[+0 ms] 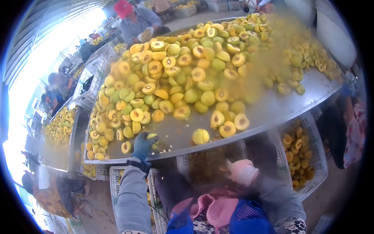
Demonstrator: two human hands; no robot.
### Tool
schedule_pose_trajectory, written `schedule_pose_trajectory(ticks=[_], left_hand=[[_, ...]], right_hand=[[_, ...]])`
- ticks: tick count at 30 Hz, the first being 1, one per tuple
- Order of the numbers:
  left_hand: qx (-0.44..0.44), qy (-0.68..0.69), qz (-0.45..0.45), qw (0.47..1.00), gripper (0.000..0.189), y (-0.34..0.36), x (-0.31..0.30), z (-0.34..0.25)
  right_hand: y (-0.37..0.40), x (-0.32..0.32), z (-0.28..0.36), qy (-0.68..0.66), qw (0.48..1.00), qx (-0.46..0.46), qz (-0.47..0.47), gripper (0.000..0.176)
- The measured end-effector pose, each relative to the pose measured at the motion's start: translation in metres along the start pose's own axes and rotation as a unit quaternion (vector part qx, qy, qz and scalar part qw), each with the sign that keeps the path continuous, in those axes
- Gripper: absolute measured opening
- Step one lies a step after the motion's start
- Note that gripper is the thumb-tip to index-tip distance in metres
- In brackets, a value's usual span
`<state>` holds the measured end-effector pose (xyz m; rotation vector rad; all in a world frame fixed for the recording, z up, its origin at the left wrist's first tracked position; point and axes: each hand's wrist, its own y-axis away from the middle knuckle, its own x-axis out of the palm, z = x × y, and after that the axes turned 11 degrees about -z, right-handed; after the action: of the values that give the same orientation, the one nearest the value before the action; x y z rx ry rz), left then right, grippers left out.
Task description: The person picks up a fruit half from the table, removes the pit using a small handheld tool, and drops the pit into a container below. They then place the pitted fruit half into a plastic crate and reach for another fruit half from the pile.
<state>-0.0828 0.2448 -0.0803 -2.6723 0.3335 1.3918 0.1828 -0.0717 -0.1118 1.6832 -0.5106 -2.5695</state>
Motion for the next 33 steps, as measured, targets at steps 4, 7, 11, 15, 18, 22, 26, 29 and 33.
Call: schedule_pose_trajectory(ticks=[4,7,11,15,18,22,26,29,33], left_hand=[[-0.012,0.447,0.039,0.893,0.056,0.051,-0.009,-0.028],[0.247,0.132,-0.097,0.955,0.052,0.097,-0.007,-0.065],[0.23,0.333,-0.096,0.91,0.052,0.145,0.018,-0.111],[0.104,0.538,0.033,0.836,0.038,0.169,0.019,-0.138],[0.192,0.465,-0.008,0.864,0.039,0.18,0.021,-0.144],[0.268,0.375,-0.1,0.882,0.038,0.183,0.033,-0.142],[0.255,0.328,-0.146,0.898,0.037,0.192,0.04,-0.14],[0.226,0.321,-0.163,0.905,0.039,0.196,0.047,-0.141],[0.187,0.384,-0.147,0.892,0.038,0.202,0.053,-0.142]], right_hand=[[0.005,-0.039,0.03,-0.202,0.964,-0.088,-0.151,0.057],[0.006,-0.065,0.063,-0.321,0.919,-0.118,-0.195,0.058],[0.013,-0.065,0.081,-0.318,0.919,-0.084,-0.219,0.055],[0.021,-0.058,0.077,-0.31,0.909,-0.083,-0.267,0.053],[0.028,-0.062,0.075,-0.284,0.916,-0.07,-0.274,0.051],[0.03,-0.062,0.074,-0.261,0.925,-0.062,-0.269,0.049],[0.028,-0.051,0.071,-0.258,0.919,-0.073,-0.289,0.048],[0.028,-0.05,0.071,-0.239,0.931,-0.061,-0.27,0.049],[0.024,-0.032,0.066,-0.256,0.929,-0.059,-0.26,0.049]])
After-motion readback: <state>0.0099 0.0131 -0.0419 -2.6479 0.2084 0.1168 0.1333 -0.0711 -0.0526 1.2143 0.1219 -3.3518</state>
